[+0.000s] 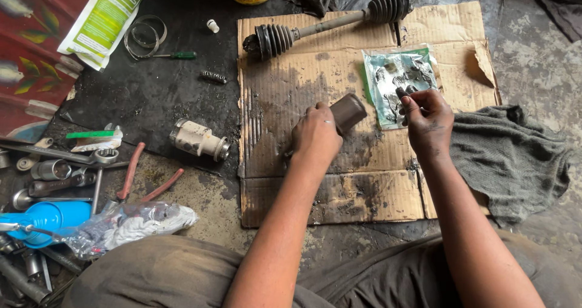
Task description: The person wipes a metal housing and a joint assembly with a cloth and assembles the parts.
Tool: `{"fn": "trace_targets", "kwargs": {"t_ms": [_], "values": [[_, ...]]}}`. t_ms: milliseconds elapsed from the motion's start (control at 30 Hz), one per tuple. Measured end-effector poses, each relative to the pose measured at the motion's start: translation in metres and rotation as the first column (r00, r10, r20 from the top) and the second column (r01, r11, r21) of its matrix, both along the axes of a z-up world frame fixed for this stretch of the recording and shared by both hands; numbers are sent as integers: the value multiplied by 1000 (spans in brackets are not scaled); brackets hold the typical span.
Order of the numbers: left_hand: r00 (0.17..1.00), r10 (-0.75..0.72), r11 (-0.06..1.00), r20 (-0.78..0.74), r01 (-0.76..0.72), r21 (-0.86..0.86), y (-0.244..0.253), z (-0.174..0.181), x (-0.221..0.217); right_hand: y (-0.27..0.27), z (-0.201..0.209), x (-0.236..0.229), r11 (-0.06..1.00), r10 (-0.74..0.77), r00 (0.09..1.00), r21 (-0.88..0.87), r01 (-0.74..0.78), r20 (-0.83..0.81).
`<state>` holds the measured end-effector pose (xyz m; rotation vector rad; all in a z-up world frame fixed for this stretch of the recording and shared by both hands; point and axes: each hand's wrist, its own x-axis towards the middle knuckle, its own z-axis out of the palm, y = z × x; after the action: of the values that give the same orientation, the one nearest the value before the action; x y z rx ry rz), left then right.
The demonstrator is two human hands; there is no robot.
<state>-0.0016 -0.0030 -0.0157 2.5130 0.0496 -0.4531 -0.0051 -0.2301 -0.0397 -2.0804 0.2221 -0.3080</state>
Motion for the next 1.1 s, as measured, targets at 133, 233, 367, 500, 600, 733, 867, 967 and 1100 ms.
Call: {"fn": "trace_targets", "kwargs": {"t_ms": [133,233,367,500,600,733,867,967,1100], "values": [[994,105,990,-8,-105,-91,5,-19,8,4,3,0,1000,-3,1000,24,4,-25],[984,157,976,-81,-168,-138,5,-37,13,9,5,-1,1000,25,1000,-12,-25,-19],[973,219,951,-75,-230,-208,-2,-67,26,14,7,-2,999,40,998,-17,-41,-43],[881,165,885,-444,-330,-327,2,-64,29,19,6,1,998,54,996,-26,-56,-70],[905,101,905,-413,-256,-340,-6,-66,24,22,5,-1,996,82,991,-31,-86,-102],[995,61,966,-76,-78,-246,-11,-89,23,33,2,-7,982,182,980,-30,-185,-85],[929,78,879,-362,-235,-415,0,-71,27,58,-3,-21,956,269,961,-141,-259,58],[812,-5,828,-583,-323,-458,4,-45,21,52,-3,-15,930,252,964,-299,-215,89],[806,-10,866,-592,-289,-408,4,-34,19,40,1,-12,907,200,966,-403,-121,162]]}}
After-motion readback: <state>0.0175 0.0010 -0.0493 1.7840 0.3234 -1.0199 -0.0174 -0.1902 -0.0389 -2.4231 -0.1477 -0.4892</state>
